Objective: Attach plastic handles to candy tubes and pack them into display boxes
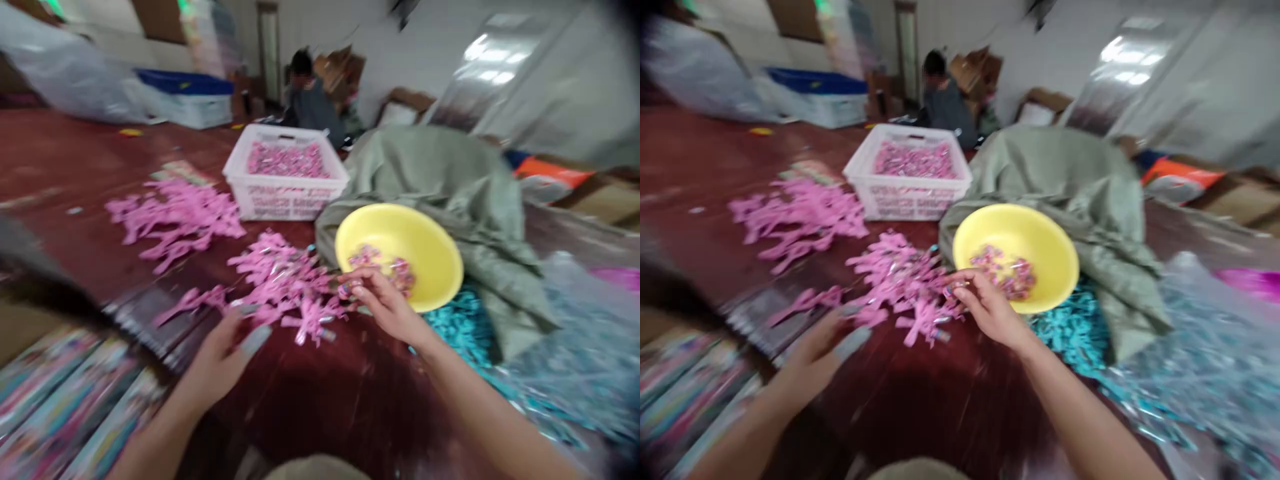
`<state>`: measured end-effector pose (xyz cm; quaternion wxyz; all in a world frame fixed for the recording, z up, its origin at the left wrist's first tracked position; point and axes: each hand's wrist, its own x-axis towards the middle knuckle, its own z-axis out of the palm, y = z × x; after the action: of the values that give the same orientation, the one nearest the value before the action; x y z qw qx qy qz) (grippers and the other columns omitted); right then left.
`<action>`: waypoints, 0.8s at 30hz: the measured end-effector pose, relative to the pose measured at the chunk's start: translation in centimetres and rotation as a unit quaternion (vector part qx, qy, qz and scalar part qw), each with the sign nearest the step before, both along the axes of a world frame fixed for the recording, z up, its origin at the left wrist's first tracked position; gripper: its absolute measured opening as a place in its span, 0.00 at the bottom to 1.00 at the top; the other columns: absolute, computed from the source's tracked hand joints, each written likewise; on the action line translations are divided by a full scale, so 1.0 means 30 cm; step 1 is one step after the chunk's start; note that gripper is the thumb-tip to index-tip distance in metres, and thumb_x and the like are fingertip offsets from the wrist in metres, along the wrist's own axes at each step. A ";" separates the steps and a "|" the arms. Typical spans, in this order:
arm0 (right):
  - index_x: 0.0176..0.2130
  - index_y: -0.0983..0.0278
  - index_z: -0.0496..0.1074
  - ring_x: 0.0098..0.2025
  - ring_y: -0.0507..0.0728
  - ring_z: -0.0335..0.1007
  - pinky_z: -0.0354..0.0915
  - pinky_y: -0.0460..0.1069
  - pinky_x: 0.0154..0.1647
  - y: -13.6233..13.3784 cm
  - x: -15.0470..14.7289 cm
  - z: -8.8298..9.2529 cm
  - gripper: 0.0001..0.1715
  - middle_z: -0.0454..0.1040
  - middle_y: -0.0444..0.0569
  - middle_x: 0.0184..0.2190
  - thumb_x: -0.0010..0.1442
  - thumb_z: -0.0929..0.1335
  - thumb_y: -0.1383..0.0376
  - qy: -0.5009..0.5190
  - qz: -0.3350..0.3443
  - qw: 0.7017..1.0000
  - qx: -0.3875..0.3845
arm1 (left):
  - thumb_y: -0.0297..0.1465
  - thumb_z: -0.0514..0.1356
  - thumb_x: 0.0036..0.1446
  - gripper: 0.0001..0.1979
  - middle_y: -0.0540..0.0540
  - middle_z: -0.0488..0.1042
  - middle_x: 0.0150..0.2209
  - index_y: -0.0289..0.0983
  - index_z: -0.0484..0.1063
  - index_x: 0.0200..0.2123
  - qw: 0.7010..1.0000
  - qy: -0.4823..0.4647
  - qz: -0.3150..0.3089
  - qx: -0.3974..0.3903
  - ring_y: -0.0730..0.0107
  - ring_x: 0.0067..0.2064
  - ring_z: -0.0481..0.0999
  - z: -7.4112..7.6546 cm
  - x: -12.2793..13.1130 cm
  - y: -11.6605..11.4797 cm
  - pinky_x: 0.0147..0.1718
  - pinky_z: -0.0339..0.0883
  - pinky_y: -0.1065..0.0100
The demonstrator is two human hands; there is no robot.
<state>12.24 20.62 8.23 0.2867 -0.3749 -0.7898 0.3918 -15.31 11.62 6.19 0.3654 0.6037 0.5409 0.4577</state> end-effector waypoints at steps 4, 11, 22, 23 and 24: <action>0.54 0.59 0.70 0.50 0.56 0.74 0.73 0.53 0.51 -0.124 -0.112 -0.044 0.15 0.75 0.53 0.53 0.70 0.67 0.58 0.173 0.063 0.977 -0.105 | 0.33 0.59 0.63 0.07 0.50 0.76 0.29 0.36 0.75 0.39 0.993 -0.053 -0.027 -0.099 0.73 0.29 0.73 0.008 0.040 -0.083 0.31 0.70 0.70; 0.52 0.58 0.74 0.48 0.56 0.78 0.75 0.52 0.49 -0.129 -0.151 -0.055 0.15 0.81 0.50 0.49 0.67 0.70 0.60 0.180 0.068 0.975 -0.113 | 0.31 0.63 0.61 0.06 0.48 0.74 0.31 0.35 0.78 0.33 0.994 -0.071 -0.038 -0.080 0.73 0.31 0.73 0.008 0.100 -0.077 0.32 0.68 0.72; 0.42 0.58 0.73 0.39 0.55 0.78 0.75 0.51 0.42 -0.184 -0.210 -0.123 0.11 0.81 0.46 0.37 0.62 0.74 0.57 0.233 -0.075 0.963 -0.115 | 0.26 0.61 0.62 0.07 0.44 0.77 0.38 0.36 0.80 0.38 0.998 -0.046 0.028 0.039 0.66 0.41 0.77 -0.038 0.146 -0.082 0.43 0.69 0.67; 0.41 0.59 0.72 0.38 0.54 0.77 0.75 0.50 0.42 -0.181 -0.209 -0.128 0.10 0.80 0.45 0.36 0.62 0.73 0.57 0.228 -0.070 0.965 -0.111 | 0.26 0.60 0.62 0.08 0.44 0.77 0.38 0.36 0.80 0.38 0.999 -0.034 0.020 0.035 0.66 0.41 0.76 -0.040 0.137 -0.080 0.42 0.69 0.68; 0.41 0.59 0.72 0.38 0.54 0.77 0.74 0.50 0.42 -0.175 -0.204 -0.130 0.10 0.80 0.45 0.36 0.63 0.73 0.57 0.218 -0.058 0.968 -0.107 | 0.25 0.60 0.61 0.08 0.44 0.77 0.37 0.36 0.80 0.38 0.999 -0.021 0.008 0.022 0.67 0.40 0.76 -0.040 0.124 -0.079 0.41 0.68 0.68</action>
<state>6.13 15.36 4.32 0.4323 -0.3544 -0.6387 0.5288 -11.59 9.26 5.00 0.3595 0.5974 0.5277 0.4851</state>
